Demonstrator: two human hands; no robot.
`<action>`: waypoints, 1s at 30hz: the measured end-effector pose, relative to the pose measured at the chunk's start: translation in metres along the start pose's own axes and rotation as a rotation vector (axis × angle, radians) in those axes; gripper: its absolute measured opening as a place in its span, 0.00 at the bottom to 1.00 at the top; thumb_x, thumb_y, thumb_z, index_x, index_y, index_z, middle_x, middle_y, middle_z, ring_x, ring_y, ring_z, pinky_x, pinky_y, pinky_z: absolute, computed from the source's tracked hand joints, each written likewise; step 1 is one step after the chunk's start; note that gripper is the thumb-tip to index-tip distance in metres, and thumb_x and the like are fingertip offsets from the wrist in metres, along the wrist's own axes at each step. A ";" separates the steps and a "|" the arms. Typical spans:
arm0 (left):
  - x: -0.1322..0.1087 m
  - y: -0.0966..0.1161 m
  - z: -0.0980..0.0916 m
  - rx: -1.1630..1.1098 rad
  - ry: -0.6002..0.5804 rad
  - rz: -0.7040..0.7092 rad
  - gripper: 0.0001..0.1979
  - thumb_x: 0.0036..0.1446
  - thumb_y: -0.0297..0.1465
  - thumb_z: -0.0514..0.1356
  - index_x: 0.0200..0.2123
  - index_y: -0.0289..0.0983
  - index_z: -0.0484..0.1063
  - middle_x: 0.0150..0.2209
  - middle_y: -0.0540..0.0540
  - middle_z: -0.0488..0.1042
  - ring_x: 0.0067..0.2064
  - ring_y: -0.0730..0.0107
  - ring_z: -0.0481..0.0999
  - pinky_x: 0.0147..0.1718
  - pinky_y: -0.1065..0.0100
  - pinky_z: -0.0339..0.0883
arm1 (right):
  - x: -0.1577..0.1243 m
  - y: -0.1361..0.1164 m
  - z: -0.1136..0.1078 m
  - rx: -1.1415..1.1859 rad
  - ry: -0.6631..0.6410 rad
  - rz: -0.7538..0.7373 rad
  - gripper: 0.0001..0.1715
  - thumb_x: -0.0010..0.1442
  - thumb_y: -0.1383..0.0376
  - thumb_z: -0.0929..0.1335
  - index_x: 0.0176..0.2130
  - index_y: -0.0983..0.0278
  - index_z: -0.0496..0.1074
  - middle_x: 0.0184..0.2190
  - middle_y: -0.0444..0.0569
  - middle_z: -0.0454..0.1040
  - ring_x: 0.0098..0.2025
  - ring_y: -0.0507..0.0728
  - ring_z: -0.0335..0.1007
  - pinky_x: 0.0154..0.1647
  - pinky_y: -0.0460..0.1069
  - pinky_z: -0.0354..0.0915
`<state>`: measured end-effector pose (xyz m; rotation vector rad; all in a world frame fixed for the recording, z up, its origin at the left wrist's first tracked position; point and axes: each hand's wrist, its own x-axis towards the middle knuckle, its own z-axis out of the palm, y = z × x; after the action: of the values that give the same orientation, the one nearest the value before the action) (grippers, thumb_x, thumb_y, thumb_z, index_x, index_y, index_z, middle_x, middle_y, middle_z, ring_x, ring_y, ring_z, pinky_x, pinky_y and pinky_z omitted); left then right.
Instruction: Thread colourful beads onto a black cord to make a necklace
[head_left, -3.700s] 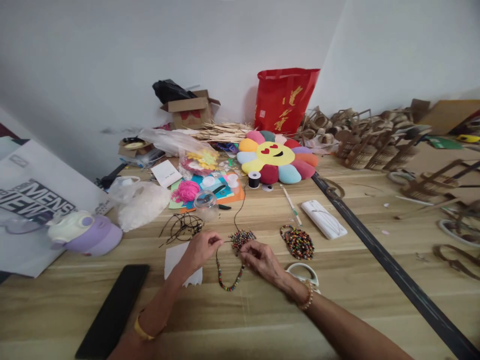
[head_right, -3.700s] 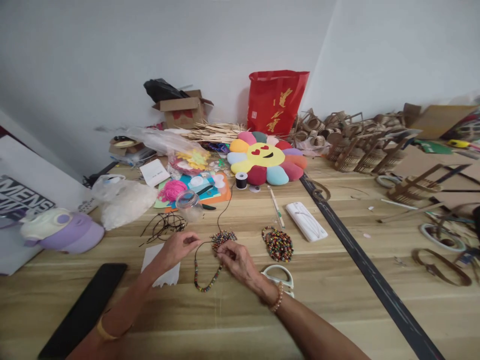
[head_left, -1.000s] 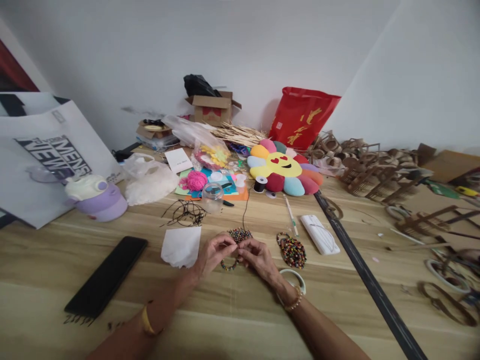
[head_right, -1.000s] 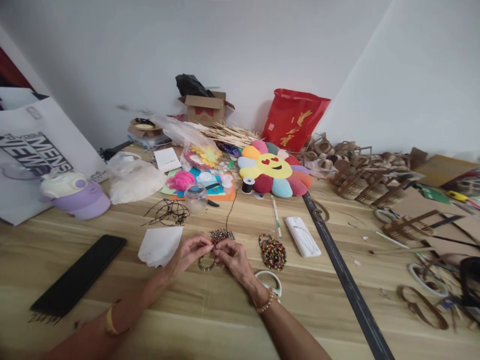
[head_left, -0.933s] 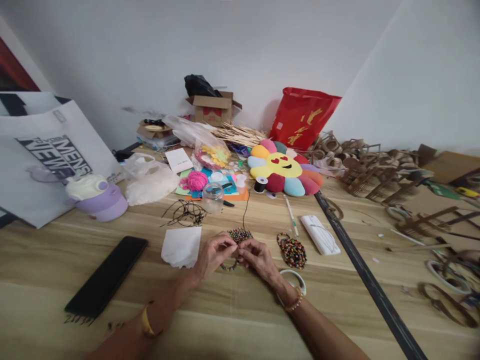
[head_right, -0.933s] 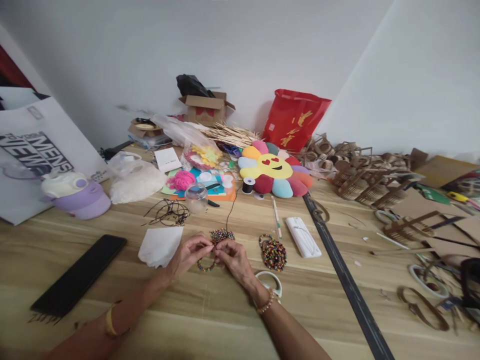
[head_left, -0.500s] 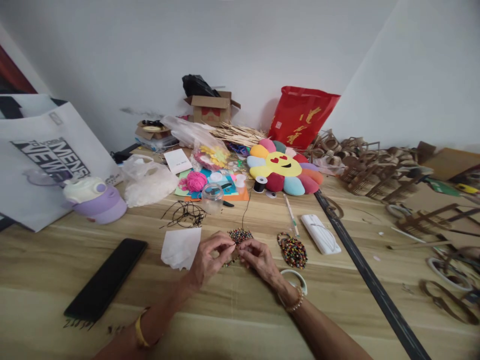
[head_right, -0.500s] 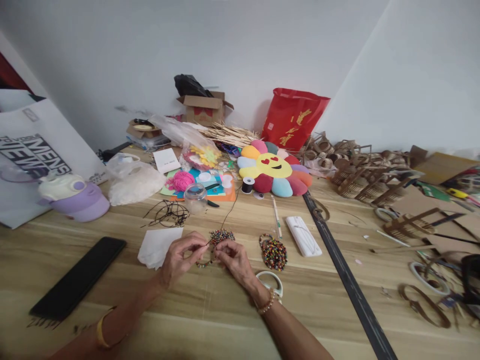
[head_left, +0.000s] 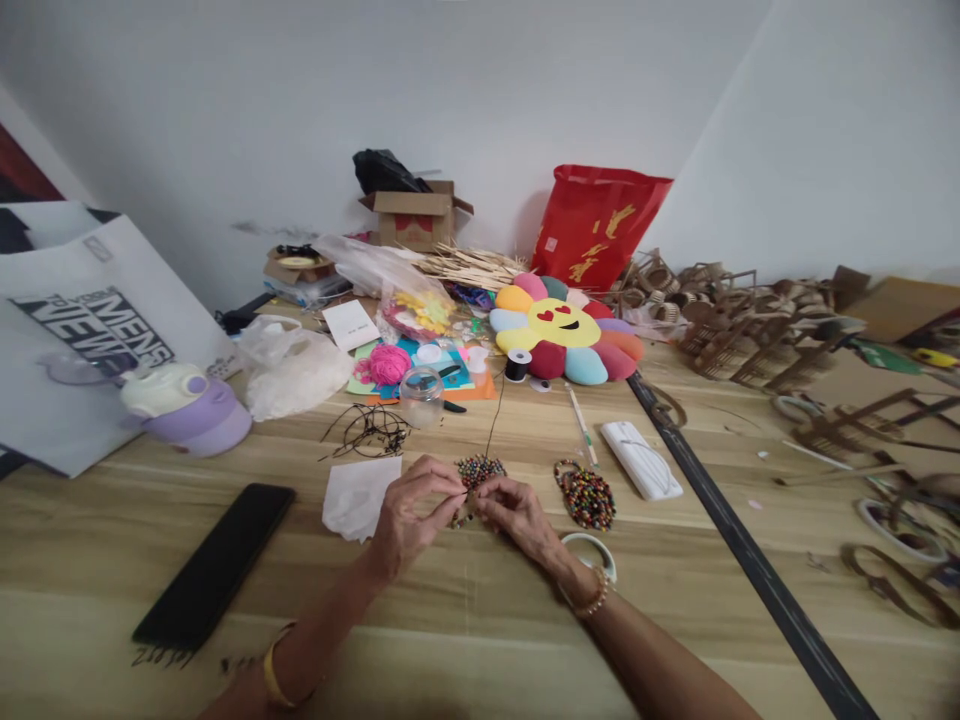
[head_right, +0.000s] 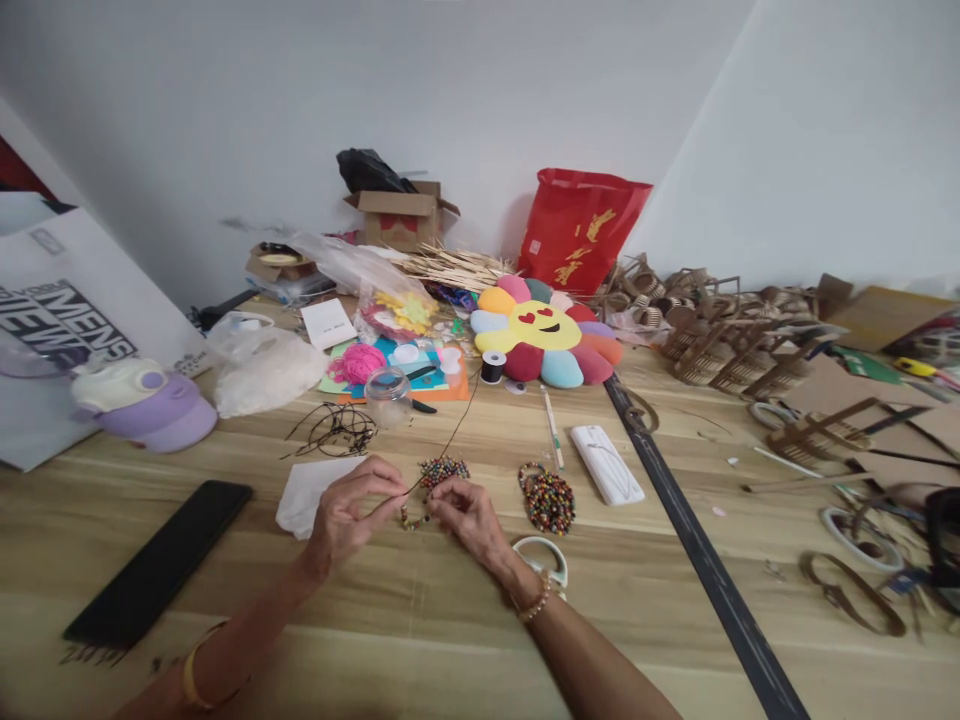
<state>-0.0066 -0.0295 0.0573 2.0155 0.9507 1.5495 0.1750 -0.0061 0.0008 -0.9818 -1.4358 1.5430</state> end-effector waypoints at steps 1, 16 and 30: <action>0.000 -0.001 0.000 -0.008 0.002 0.011 0.02 0.53 0.24 0.62 0.30 0.36 0.75 0.30 0.44 0.76 0.33 0.67 0.75 0.33 0.68 0.69 | 0.000 0.000 0.000 0.005 0.000 -0.001 0.20 0.49 0.51 0.72 0.30 0.66 0.70 0.20 0.41 0.65 0.19 0.47 0.55 0.19 0.42 0.53; 0.001 0.006 0.000 -0.038 0.056 -0.026 0.03 0.54 0.23 0.61 0.29 0.36 0.73 0.32 0.44 0.74 0.37 0.65 0.73 0.37 0.65 0.67 | 0.000 0.002 -0.002 -0.128 0.006 -0.126 0.16 0.54 0.55 0.70 0.30 0.66 0.72 0.26 0.46 0.70 0.28 0.51 0.62 0.28 0.45 0.58; -0.003 0.011 0.001 -0.238 0.102 -0.191 0.02 0.54 0.25 0.61 0.30 0.36 0.72 0.27 0.46 0.73 0.32 0.66 0.72 0.34 0.65 0.67 | 0.001 0.007 -0.002 -0.165 -0.025 -0.056 0.15 0.54 0.56 0.69 0.29 0.66 0.71 0.22 0.42 0.66 0.24 0.49 0.58 0.26 0.44 0.55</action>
<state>-0.0034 -0.0395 0.0630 1.6474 0.9188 1.5891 0.1763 -0.0051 -0.0058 -1.0120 -1.6151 1.4186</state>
